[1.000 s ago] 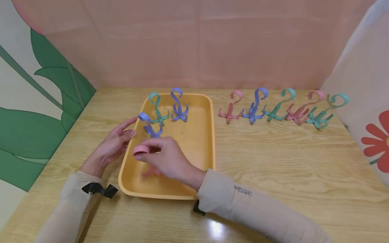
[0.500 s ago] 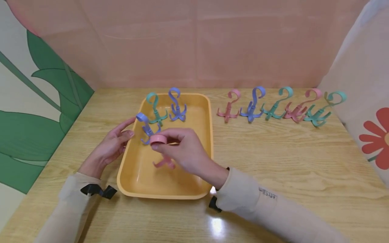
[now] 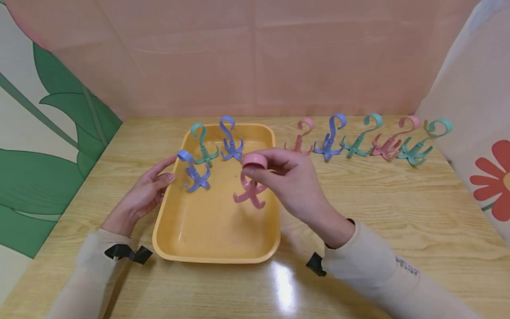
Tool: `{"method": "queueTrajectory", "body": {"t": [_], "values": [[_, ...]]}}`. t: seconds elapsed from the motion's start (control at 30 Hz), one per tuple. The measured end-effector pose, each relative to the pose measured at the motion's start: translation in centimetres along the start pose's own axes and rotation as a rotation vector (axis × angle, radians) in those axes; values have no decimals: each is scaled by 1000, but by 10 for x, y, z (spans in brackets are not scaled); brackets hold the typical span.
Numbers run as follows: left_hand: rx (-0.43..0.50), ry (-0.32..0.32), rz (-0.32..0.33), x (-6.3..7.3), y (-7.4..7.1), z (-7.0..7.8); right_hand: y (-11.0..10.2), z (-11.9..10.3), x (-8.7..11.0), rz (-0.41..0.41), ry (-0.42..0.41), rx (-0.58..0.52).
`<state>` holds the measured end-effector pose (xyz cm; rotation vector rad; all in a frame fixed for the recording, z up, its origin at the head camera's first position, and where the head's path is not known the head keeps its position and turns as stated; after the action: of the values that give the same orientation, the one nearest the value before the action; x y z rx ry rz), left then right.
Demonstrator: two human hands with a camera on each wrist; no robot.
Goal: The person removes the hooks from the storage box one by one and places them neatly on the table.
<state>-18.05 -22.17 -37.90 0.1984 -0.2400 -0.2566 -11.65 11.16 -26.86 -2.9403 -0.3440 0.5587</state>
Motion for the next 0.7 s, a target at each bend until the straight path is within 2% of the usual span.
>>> {"method": "queueTrajectory", "body": {"t": [0.2,0.37,0.7], "values": [[10,-1,0,0,0,0,-30,-2,4,78,-35,-72],[14,-5,2,0,0,-1,-51,4,7,144,-53,-41],[17,-13,4,0,1,-2,-81,30,12,244,23,21]]}}
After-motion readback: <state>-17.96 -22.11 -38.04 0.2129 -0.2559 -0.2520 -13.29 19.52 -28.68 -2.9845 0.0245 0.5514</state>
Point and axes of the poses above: each hand's wrist, its own x-axis away from the middle knuckle, its own y-axis out of the palm, z = x × y, the point moved 3 cm from there along -x, towards the middle knuckle, and after that the axes turned 9 degrees about x, right-handed, at the moved point
